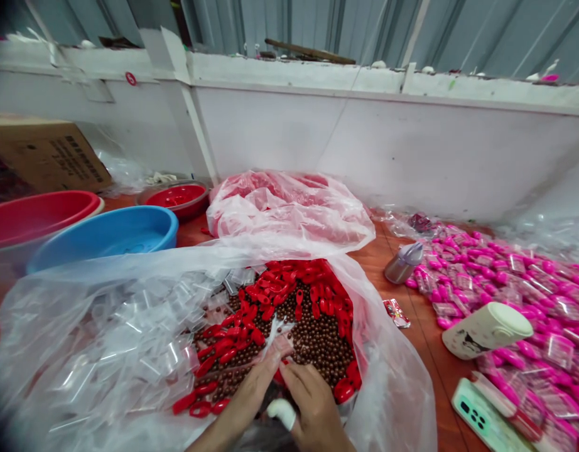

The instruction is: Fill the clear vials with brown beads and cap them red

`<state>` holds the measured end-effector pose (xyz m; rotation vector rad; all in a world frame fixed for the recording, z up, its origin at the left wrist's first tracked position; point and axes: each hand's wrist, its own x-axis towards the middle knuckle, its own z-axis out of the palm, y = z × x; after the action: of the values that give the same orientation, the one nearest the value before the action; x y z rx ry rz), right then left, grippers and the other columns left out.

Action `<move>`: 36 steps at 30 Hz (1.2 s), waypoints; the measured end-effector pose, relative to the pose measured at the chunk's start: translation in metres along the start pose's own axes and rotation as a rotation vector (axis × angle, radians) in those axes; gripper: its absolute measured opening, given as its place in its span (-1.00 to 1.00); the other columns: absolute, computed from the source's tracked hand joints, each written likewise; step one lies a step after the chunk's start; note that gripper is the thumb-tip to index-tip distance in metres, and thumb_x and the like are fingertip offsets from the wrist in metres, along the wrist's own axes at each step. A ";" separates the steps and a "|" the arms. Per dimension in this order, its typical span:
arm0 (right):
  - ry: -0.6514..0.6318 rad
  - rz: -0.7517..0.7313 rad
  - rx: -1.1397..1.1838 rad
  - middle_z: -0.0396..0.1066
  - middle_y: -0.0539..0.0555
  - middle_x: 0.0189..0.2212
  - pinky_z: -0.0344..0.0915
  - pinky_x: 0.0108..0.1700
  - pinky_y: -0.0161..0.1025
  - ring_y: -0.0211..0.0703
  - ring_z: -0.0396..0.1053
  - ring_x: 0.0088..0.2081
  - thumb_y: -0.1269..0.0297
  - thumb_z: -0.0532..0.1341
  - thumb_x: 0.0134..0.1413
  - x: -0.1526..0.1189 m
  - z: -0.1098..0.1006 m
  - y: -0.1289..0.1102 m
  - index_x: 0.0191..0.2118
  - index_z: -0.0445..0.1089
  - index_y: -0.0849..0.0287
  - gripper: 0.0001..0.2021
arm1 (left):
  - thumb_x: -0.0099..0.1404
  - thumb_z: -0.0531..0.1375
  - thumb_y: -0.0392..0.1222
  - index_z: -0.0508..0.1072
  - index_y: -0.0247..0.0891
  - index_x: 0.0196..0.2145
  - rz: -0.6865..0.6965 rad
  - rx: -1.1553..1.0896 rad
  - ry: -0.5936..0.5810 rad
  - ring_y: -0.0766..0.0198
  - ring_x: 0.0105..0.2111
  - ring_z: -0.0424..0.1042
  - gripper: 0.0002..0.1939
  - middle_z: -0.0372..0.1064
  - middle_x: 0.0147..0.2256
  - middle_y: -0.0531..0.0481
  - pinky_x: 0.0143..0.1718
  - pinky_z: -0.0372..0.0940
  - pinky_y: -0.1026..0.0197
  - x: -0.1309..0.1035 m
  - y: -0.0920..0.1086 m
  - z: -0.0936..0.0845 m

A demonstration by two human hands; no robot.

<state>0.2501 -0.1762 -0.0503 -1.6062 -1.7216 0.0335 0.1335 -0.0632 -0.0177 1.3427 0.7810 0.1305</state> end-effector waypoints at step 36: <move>-0.006 0.051 0.011 0.32 0.21 -0.13 0.24 -0.04 0.03 0.06 0.27 -0.08 0.26 0.28 -0.10 0.006 -0.002 -0.009 0.13 0.11 0.17 -0.37 | 0.22 0.05 0.05 0.23 -0.31 0.12 -0.086 -0.708 -0.078 0.43 -0.68 0.14 -0.42 0.20 -0.64 0.10 -0.64 0.02 0.39 -0.001 -0.017 0.024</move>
<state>0.2441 -0.1739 -0.0416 -1.6429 -1.6827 0.0731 0.1405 -0.0875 -0.0322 0.6388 0.6382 0.2578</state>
